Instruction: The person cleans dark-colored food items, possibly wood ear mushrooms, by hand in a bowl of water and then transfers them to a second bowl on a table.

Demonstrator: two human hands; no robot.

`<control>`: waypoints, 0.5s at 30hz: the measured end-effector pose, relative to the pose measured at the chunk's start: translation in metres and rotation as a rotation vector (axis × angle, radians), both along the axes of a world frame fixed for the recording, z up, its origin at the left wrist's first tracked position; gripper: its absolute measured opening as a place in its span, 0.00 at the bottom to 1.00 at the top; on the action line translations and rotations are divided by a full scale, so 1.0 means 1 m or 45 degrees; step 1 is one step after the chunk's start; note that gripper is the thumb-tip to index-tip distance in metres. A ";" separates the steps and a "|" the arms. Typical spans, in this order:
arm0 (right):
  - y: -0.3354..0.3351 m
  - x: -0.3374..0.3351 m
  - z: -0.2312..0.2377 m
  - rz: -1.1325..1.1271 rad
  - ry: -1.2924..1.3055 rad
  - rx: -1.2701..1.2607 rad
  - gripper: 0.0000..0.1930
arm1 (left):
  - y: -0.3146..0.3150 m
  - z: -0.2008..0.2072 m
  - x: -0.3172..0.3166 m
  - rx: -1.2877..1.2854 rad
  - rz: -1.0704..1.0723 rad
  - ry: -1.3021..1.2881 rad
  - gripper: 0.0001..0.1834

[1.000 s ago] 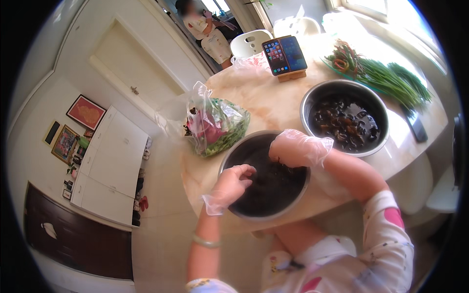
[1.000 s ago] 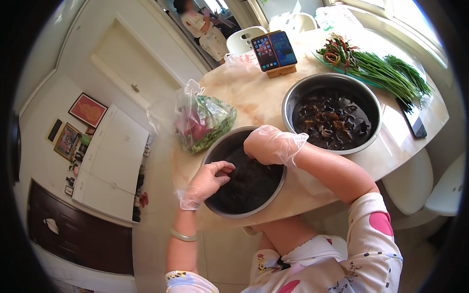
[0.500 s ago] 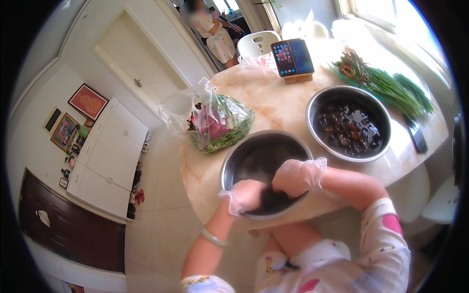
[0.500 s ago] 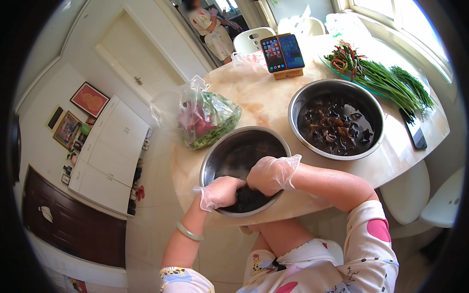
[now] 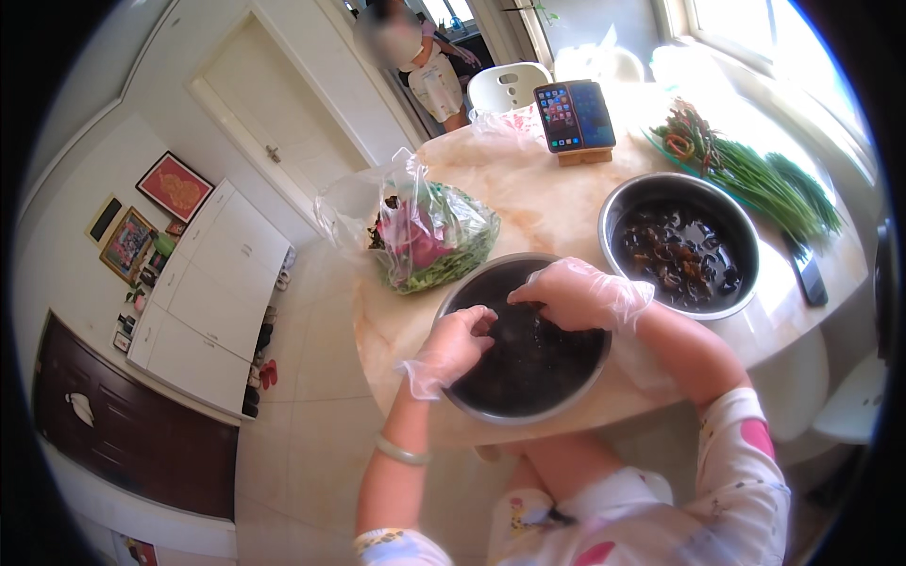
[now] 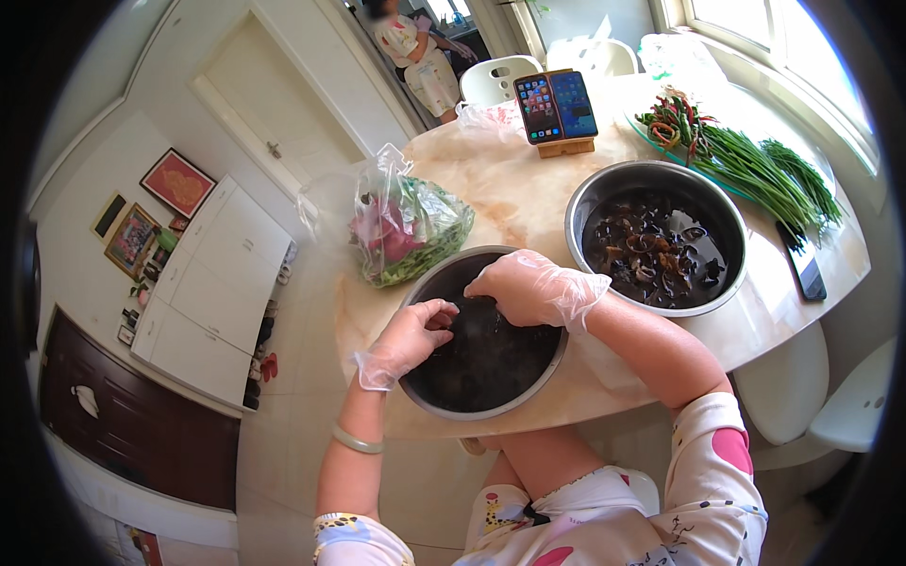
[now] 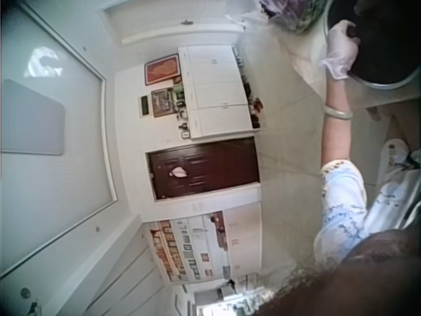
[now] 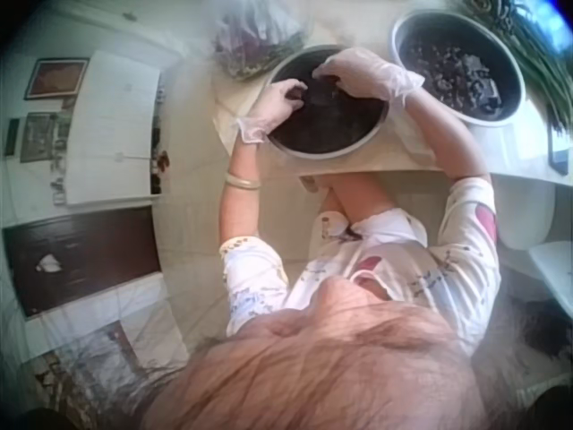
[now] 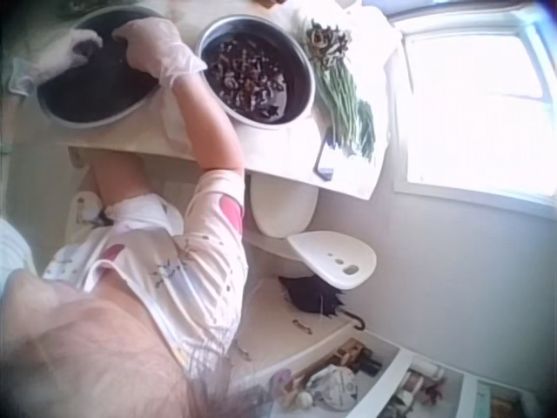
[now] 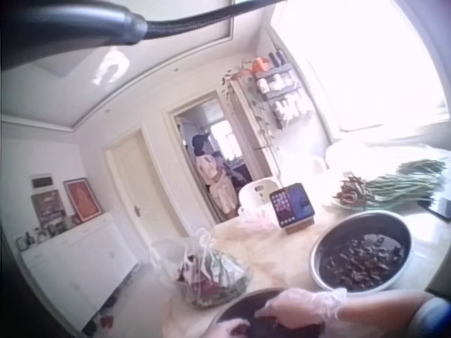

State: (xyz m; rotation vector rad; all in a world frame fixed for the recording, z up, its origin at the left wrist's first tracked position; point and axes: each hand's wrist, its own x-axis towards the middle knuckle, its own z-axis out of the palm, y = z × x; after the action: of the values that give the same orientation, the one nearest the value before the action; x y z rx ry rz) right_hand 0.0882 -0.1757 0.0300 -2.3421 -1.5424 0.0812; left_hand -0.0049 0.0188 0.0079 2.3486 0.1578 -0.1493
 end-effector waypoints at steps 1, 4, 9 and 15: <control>0.000 0.002 -0.005 0.002 -0.029 -0.015 0.21 | -0.001 -0.002 0.000 -0.007 -0.027 -0.068 0.15; -0.001 0.004 -0.011 0.015 -0.087 -0.057 0.21 | -0.005 -0.001 -0.003 0.361 -0.230 -0.260 0.18; -0.002 0.003 -0.012 0.074 -0.210 -0.090 0.19 | -0.022 -0.001 -0.009 0.702 -0.434 -0.165 0.21; -0.003 0.000 -0.008 0.089 -0.057 -0.118 0.15 | -0.017 -0.011 -0.002 0.657 -0.410 -0.122 0.16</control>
State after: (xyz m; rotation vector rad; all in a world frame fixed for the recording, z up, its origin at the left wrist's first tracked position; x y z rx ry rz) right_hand 0.0885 -0.1784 0.0219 -2.3755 -1.6755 0.1201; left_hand -0.0072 0.0014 -0.0030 2.8769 -0.2622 -0.1670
